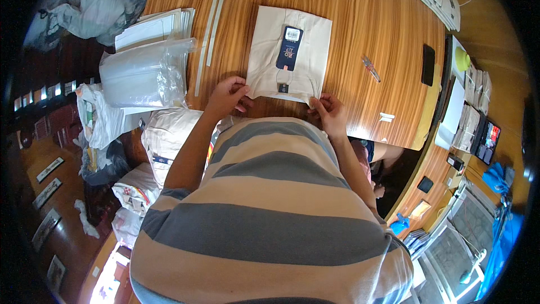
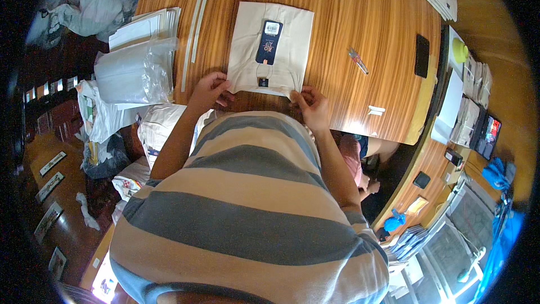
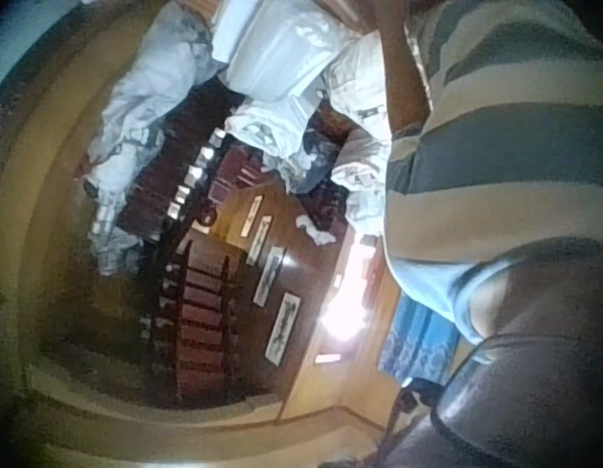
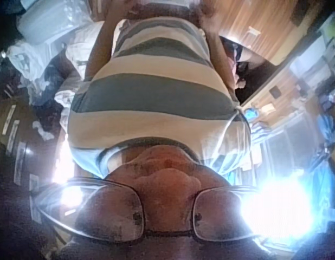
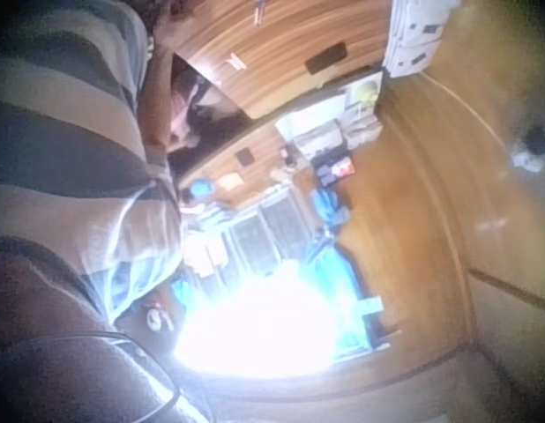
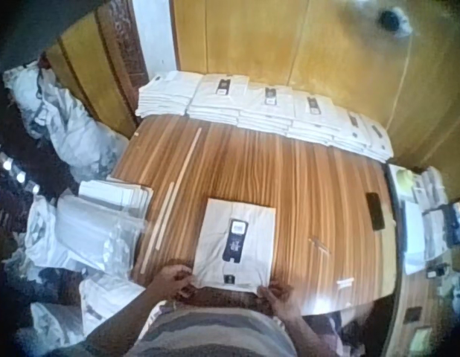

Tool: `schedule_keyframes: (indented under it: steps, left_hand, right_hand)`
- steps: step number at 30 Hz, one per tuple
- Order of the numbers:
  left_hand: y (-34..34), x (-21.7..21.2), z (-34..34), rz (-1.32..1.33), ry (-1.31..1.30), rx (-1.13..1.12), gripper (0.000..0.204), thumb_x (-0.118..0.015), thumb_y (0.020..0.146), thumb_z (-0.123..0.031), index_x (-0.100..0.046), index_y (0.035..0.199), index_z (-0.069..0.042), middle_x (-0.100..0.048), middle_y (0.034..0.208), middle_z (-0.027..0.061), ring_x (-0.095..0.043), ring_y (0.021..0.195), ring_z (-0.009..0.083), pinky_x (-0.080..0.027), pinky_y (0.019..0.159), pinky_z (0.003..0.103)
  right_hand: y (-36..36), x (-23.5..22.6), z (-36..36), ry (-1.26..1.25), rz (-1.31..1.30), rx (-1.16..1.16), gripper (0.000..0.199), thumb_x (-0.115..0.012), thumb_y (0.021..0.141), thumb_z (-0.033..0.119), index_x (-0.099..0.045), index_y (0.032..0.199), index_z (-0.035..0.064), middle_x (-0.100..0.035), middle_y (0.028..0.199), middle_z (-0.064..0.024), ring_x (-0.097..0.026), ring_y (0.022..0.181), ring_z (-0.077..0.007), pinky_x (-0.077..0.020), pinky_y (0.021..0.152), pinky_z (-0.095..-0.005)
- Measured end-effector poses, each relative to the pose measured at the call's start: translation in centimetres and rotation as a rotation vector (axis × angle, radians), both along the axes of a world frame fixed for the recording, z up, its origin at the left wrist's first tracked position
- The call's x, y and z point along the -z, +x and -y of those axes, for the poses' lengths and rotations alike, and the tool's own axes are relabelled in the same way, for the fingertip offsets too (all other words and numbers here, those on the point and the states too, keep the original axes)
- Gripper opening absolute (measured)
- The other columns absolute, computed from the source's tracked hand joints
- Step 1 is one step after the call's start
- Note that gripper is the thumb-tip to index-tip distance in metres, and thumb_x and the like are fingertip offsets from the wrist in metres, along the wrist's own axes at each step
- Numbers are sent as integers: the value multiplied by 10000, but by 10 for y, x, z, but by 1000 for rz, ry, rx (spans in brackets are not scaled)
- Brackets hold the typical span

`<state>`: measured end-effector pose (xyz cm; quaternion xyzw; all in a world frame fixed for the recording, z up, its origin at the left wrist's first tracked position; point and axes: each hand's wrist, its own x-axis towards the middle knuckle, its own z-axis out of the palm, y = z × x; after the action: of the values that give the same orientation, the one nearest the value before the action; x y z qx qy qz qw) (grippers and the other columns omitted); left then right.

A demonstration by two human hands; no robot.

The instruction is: The person places a folded shirt into a clear plastic bag and seals it, then moves the packaged shirt to a stack on the table.

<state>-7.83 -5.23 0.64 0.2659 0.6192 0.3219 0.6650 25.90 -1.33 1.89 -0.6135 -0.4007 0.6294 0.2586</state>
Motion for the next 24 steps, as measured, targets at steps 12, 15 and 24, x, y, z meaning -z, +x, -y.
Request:
schedule_keyframes:
  steps: [12, 15, 24]
  left_hand:
    - [0, -6, -4, -621, 205, 378, 356, -697, 989, -359, -708, 945, -5, -728, 780, 164, -725, 653, 276, -559, 605, 412]
    - [2, -20, -13, -611, 113, 425, 376, -702, 975, -391, -731, 931, -18, -734, 801, 171, -748, 744, 299, -573, 667, 428]
    - [-27, -149, 60, -566, 715, 210, 340, -858, 854, -360, -759, 1013, -76, -758, 893, 91, -747, 851, 276, -576, 731, 422]
  right_hand:
    - [9, -12, -23, 361, 742, -526, 343, -717, 967, 386, -730, 1030, 50, -761, 878, -200, -751, 791, -359, -588, 702, -440]
    - [21, 27, -26, 343, 643, -537, 384, -694, 980, 433, -713, 925, 54, -755, 856, -187, -752, 809, -376, -588, 707, -468]
    - [-100, -61, -70, 677, 305, -588, 267, -737, 975, 280, -756, 1042, 22, -751, 907, -196, -762, 839, -324, -590, 738, -419]
